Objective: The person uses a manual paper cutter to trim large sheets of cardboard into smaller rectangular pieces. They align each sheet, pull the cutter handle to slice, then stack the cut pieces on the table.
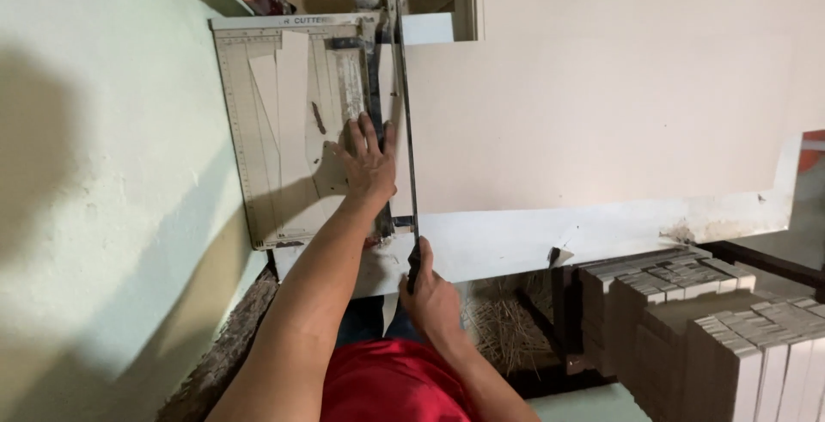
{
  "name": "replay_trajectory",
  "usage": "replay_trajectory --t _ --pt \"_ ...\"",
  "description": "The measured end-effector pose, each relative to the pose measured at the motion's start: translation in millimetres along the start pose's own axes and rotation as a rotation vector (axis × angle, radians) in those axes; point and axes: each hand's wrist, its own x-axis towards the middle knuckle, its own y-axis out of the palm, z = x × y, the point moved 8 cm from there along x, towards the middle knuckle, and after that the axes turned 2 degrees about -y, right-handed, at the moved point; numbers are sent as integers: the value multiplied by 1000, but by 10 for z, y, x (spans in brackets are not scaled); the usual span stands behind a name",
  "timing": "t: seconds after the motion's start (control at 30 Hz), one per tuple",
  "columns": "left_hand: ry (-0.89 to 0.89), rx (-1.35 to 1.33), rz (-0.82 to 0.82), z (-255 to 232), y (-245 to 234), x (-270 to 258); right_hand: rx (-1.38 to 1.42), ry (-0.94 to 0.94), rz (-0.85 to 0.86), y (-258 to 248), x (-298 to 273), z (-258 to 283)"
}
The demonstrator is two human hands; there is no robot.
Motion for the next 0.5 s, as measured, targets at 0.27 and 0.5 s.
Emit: replay_trajectory --t 0.27,0.5 --pt "35 45 -306 -13 -79 -214 260 -22 -12 41 -12 -94" --pt "503 52 -403 -260 398 -142 477 86 111 -837 -166 -178"
